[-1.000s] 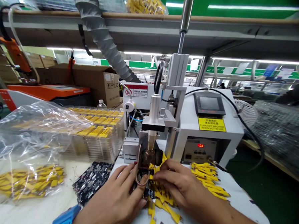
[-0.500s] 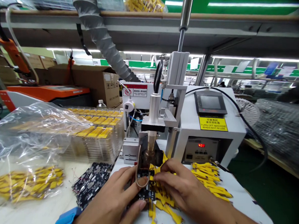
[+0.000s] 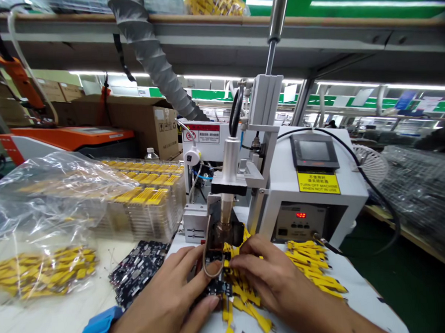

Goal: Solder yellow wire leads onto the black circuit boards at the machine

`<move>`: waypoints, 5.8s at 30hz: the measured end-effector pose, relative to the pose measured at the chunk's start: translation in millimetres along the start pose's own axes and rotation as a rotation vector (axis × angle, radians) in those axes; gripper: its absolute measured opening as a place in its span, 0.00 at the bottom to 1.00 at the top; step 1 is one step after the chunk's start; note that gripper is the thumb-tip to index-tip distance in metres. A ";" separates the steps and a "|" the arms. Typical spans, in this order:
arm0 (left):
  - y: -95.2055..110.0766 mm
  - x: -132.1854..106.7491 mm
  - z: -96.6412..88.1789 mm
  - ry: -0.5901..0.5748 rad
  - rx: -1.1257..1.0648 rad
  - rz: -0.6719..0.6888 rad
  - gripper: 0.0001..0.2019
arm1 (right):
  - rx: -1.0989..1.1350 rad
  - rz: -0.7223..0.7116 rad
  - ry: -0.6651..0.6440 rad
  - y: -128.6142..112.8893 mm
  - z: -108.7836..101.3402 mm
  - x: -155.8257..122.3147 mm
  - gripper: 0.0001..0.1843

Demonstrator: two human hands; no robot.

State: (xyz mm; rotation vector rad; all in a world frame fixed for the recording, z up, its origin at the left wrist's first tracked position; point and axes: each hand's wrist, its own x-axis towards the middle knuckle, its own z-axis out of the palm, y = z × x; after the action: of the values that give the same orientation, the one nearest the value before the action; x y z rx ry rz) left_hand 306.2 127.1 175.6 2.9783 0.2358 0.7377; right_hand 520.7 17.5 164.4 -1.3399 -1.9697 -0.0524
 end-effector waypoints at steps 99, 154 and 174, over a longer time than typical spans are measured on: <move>-2.6 -4.4 -0.8 -0.029 -0.258 -0.193 0.25 | -0.095 -0.054 -0.021 -0.6 -3.8 1.0 0.16; -0.7 -3.7 -4.8 -0.028 -0.329 -0.190 0.27 | -0.109 -0.084 -0.024 1.4 -1.7 0.1 0.17; -12.8 -12.5 4.4 0.052 -0.203 -0.150 0.25 | -0.319 0.202 -0.046 1.8 -59.6 9.0 0.12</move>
State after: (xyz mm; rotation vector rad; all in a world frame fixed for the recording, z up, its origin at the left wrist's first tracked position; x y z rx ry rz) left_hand 295.7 137.6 164.7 2.7188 0.3600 0.7724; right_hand 553.2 0.5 212.3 -1.7539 -1.9086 -0.2505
